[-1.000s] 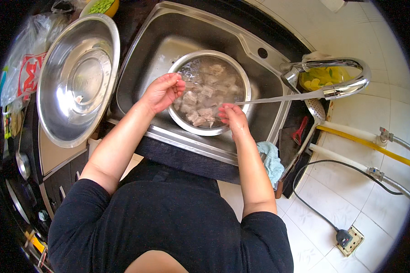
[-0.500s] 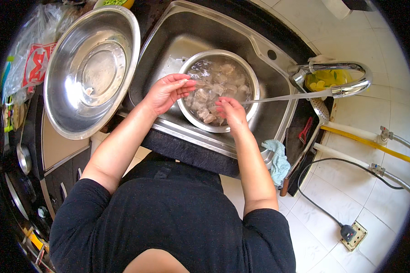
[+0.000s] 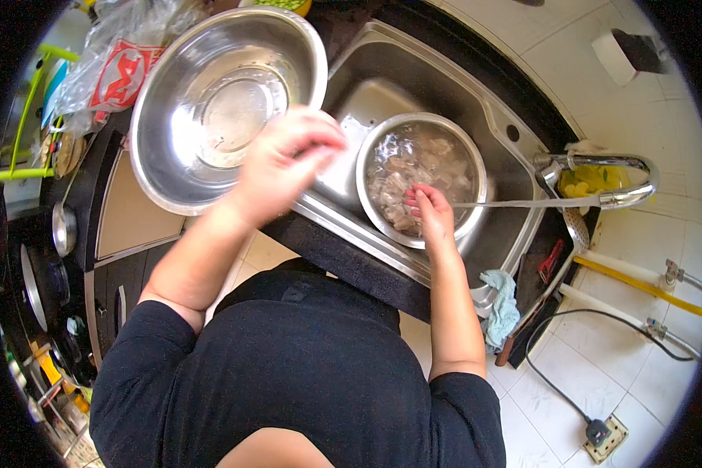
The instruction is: The person washes pieces of meat in a metal bowl under running water in a kitchen sink, repeatedly rinsing and agitating the meat by hand. After draining the water, they transfer the meat into a pot on the stove.
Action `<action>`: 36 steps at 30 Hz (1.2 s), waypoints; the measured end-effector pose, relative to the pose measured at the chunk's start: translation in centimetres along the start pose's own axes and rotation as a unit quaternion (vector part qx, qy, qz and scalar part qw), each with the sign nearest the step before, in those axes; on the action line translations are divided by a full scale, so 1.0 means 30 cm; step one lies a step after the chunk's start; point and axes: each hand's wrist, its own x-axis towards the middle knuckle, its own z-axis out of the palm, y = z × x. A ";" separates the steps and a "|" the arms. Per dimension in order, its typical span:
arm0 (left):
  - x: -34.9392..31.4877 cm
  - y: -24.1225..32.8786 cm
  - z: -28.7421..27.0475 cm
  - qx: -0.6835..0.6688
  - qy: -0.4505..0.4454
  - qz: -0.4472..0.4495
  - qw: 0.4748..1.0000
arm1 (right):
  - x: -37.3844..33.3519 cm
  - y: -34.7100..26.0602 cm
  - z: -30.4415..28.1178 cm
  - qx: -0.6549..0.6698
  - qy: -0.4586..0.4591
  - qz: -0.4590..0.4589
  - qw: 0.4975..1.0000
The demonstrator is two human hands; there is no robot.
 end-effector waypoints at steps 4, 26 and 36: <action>0.010 -0.156 -0.343 0.195 -0.009 -0.098 0.976 | 0.004 0.007 0.002 0.002 0.003 0.012 1.000; -0.032 0.066 -0.097 0.136 -0.074 0.064 0.986 | 0.052 0.116 -0.164 0.031 0.081 0.091 0.992; -0.111 -0.299 0.311 0.153 -0.315 -0.204 0.914 | 0.031 -0.071 -0.574 -0.041 0.296 -0.102 0.949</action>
